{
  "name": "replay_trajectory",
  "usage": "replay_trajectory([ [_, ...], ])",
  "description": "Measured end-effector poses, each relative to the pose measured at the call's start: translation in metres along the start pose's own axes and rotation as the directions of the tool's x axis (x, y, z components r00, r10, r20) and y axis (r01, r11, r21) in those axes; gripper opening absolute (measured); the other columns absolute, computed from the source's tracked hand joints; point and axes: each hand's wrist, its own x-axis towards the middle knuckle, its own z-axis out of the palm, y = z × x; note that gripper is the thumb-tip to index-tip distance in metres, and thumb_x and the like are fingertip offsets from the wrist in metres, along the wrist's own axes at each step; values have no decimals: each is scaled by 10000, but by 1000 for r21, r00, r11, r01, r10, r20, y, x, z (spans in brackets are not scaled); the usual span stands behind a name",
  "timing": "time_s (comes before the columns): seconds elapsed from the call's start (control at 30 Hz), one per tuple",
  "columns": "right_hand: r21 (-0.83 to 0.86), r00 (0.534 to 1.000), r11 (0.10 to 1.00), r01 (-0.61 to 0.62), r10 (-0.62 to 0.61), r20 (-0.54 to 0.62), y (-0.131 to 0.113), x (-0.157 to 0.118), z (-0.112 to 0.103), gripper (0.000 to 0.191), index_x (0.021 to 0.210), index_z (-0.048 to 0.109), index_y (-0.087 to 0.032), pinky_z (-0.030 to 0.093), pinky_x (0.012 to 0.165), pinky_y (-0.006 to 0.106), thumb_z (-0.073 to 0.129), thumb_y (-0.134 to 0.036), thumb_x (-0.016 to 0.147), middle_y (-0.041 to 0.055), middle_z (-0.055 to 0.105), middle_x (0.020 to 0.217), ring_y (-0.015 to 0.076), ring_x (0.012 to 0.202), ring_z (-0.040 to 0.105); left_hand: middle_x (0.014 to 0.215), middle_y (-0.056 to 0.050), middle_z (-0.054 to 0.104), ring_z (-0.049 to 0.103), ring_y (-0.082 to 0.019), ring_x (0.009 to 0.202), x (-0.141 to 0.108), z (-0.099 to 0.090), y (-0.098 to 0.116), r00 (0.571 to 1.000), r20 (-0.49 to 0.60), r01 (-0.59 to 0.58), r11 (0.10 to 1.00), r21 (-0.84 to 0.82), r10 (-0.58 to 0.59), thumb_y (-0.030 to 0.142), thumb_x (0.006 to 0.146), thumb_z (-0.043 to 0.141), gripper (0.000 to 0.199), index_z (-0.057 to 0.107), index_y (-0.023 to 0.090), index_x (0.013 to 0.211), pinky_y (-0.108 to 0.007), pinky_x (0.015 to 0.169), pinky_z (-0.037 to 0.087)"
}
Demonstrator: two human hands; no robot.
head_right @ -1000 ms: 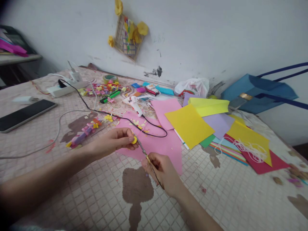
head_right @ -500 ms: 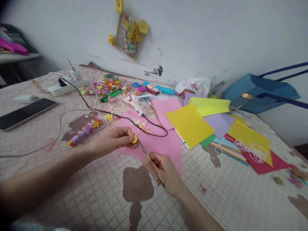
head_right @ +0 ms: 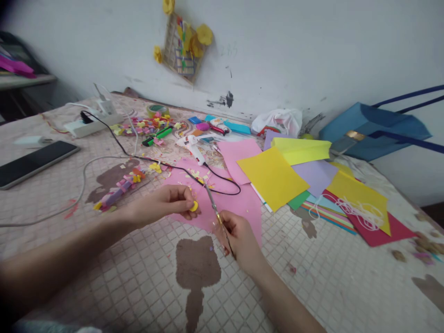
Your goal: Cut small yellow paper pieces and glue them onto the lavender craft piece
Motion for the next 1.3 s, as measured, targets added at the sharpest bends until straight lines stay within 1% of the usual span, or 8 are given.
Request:
replay_trajectory([
  [0.1,11,999,1000,-6,6,-44,-6,2,1,274,715,510,-172,270,378,181,585,-428,778,-82,404,456,63,388,349,676,-21,615,573,-94,616,-1,7,-3,999,46,-3,990,142,-4,242,789,602,140,541,122,752,-237,615,469],
  [0.3,14,1000,1000,0,-1,25,-10,4,8,179,729,544,-156,284,394,184,607,-322,746,-69,423,511,63,422,367,658,0,567,509,-85,595,-4,13,-9,996,90,-45,949,313,17,247,786,577,137,540,118,761,-211,556,405],
  [0.5,26,998,1000,8,-10,54,-6,5,13,99,723,513,-166,319,400,188,528,-257,761,-72,414,518,69,424,381,669,5,547,485,-83,596,-3,11,-13,992,129,-52,933,356,6,248,795,549,131,538,118,791,-206,545,381],
  [0.77,29,997,1000,1,-3,80,-7,5,12,95,696,502,-170,311,404,183,534,-226,765,-78,398,495,65,421,388,694,-1,561,485,-88,608,-5,11,-8,988,142,-118,885,451,59,204,789,538,95,551,119,830,-202,539,369],
  [0.93,34,994,999,-13,9,108,-8,6,12,88,704,503,-168,318,383,176,547,-234,740,-79,410,499,61,406,381,741,-19,582,514,-97,649,-4,13,-6,983,156,-151,893,423,92,198,795,546,100,556,117,852,-216,584,406],
  [1.07,31,1000,1000,-1,1,-19,-10,7,12,128,683,495,-173,311,385,180,541,-266,759,-81,417,462,65,394,382,721,-20,575,526,-98,627,-1,14,-11,996,36,-93,935,343,86,268,814,542,156,543,113,833,-225,574,423],
  [1.17,43,992,998,55,-50,-113,-8,7,13,153,672,490,-176,311,397,182,530,-272,784,-78,429,465,69,404,399,685,-7,575,529,-94,602,0,15,-14,1000,18,-22,957,290,17,289,780,592,178,552,116,794,-221,561,425],
  [1.3,58,993,996,63,-57,-103,-5,7,14,149,677,492,-176,308,394,178,535,-262,791,-79,433,463,69,404,403,648,3,582,526,-81,573,0,17,-14,1000,5,16,975,223,-17,270,767,603,163,554,118,734,-215,562,426],
])
